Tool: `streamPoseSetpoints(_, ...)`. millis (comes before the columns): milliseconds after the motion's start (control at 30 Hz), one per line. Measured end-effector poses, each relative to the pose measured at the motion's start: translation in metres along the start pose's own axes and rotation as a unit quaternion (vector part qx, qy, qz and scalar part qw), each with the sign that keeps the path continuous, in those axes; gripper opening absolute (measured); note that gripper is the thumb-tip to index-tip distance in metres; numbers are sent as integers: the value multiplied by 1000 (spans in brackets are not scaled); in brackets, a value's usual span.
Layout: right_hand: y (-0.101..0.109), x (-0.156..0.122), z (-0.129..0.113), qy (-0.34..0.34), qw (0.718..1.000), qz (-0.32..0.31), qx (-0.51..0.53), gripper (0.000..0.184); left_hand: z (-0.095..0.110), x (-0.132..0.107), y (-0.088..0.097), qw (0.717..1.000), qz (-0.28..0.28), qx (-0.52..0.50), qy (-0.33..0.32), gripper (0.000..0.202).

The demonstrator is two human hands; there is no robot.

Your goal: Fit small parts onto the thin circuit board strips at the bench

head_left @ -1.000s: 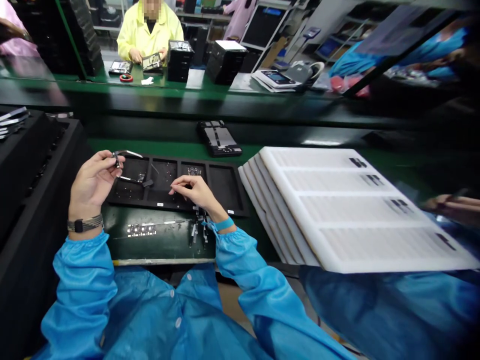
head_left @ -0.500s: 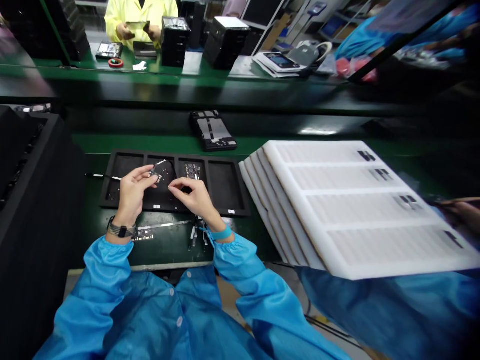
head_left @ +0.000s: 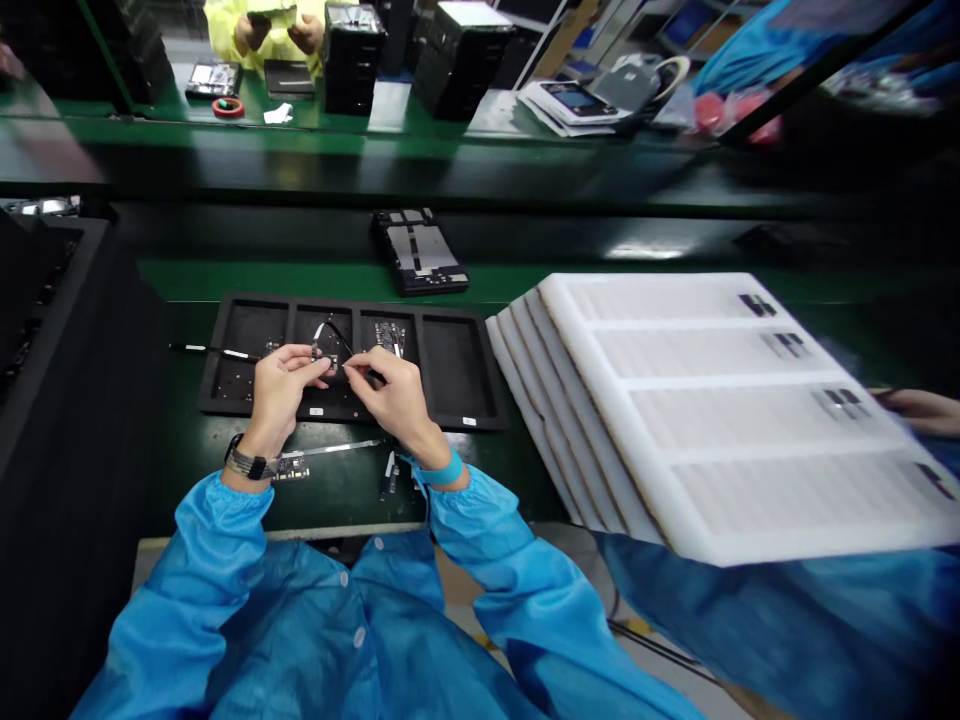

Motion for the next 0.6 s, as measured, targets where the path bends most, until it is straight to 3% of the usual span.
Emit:
streamPoseSetpoints(300,-1,0,1,-2,1000,4,-8,12,-5,-2,-3,1000,2,7,-9,35)
streamPoseSetpoints(600,-9,-6,5,64,986,46,-147,22,-8,-4,-3,1000,-1,-7,31,39)
Point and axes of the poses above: each hand's wrist, its own x-axis towards the middle knuckle, its own y-axis out of the back of the hand, z = x × y, the point moved 2 cm from there along x, towards the middle knuckle, and after that the axes turned 6 degrees about -y, right-handed, at the moved point
